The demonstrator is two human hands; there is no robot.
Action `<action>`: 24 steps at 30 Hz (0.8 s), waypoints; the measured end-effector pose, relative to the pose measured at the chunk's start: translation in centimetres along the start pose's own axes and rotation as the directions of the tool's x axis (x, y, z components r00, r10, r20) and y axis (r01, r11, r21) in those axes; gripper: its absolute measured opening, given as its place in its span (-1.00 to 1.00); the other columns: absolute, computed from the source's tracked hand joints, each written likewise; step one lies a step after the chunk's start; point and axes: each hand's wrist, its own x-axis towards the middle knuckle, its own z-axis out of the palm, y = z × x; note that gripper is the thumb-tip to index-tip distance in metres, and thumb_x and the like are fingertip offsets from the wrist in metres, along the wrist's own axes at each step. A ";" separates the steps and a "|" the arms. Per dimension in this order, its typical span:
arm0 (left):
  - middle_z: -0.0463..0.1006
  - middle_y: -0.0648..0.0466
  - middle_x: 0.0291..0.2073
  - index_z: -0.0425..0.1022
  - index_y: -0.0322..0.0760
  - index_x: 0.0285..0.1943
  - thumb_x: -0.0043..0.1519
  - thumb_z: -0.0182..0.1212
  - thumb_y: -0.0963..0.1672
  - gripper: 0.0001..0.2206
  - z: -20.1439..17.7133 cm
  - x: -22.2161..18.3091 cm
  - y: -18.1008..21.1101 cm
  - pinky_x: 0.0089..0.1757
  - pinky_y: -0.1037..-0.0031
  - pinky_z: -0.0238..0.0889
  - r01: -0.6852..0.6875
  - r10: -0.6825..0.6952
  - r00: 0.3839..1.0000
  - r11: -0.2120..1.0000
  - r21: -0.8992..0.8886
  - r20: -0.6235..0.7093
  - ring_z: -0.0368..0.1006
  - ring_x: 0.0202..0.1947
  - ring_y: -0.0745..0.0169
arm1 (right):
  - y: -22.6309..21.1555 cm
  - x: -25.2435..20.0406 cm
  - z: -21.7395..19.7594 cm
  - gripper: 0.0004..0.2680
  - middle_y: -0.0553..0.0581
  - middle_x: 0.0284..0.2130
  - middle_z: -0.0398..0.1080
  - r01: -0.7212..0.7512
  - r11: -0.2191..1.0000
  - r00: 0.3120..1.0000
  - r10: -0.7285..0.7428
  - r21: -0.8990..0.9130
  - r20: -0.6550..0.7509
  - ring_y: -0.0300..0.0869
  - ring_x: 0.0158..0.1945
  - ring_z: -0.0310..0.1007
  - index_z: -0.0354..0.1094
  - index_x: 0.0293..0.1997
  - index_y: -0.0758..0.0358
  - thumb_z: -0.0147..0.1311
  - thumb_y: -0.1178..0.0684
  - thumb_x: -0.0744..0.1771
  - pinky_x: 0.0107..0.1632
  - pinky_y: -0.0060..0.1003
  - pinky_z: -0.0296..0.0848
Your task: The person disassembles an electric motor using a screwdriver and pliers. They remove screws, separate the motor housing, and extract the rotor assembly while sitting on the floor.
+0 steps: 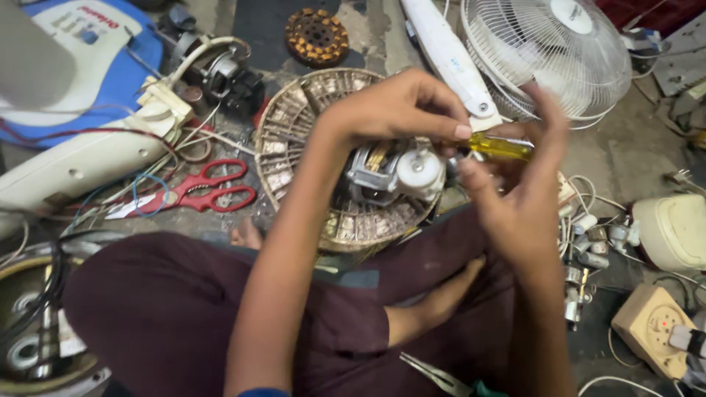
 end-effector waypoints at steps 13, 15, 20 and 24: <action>0.70 0.09 -0.30 0.65 -0.42 -0.04 0.28 0.35 -0.12 -0.78 -0.3 0.1 -0.4 -0.14 0.56 0.50 0.014 -0.013 1.000 1.000 -0.027 0.011 0.60 -0.27 0.41 | -1.6 0.6 -1.8 -0.88 0.06 -0.19 0.33 -0.008 0.998 0.996 0.014 -0.058 0.093 -0.34 -0.15 0.41 0.23 -0.11 0.38 0.07 0.25 0.33 -0.15 -0.43 0.43; 0.68 0.08 -0.28 0.66 -0.45 -0.05 0.30 0.38 -0.13 -0.79 -0.3 0.1 -0.5 -0.14 0.56 0.47 -0.046 0.046 0.998 0.999 0.012 0.038 0.57 -0.25 0.42 | -1.7 0.8 -1.5 -0.79 0.08 -0.24 0.40 -0.077 0.986 0.992 0.091 -0.147 0.089 -0.32 -0.19 0.44 0.23 -0.01 0.37 0.18 0.20 0.33 -0.18 -0.40 0.43; 0.67 0.09 -0.28 0.59 -0.48 -0.10 0.26 0.42 -0.14 -0.78 -0.6 0.2 -1.0 -0.15 0.54 0.49 -0.067 0.065 0.997 0.997 0.039 0.042 0.58 -0.24 0.41 | -1.2 0.7 -1.5 -0.89 0.22 -0.35 0.46 -0.150 0.895 0.965 0.224 -0.421 0.133 -0.14 -0.32 0.45 0.49 0.02 0.33 0.11 0.15 0.43 -0.25 -0.24 0.38; 0.65 0.16 -0.26 0.62 -0.43 -0.01 0.33 0.33 -0.13 -0.80 -0.7 0.3 -1.0 -0.14 0.58 0.44 -0.041 0.042 0.999 0.999 -0.027 0.024 0.53 -0.22 0.50 | -0.9 0.5 -2.1 -0.81 0.24 -0.13 0.37 0.192 0.879 0.963 -0.083 -0.436 0.257 -0.09 -0.10 0.43 0.44 0.12 0.31 0.19 0.24 0.39 -0.04 -0.23 0.38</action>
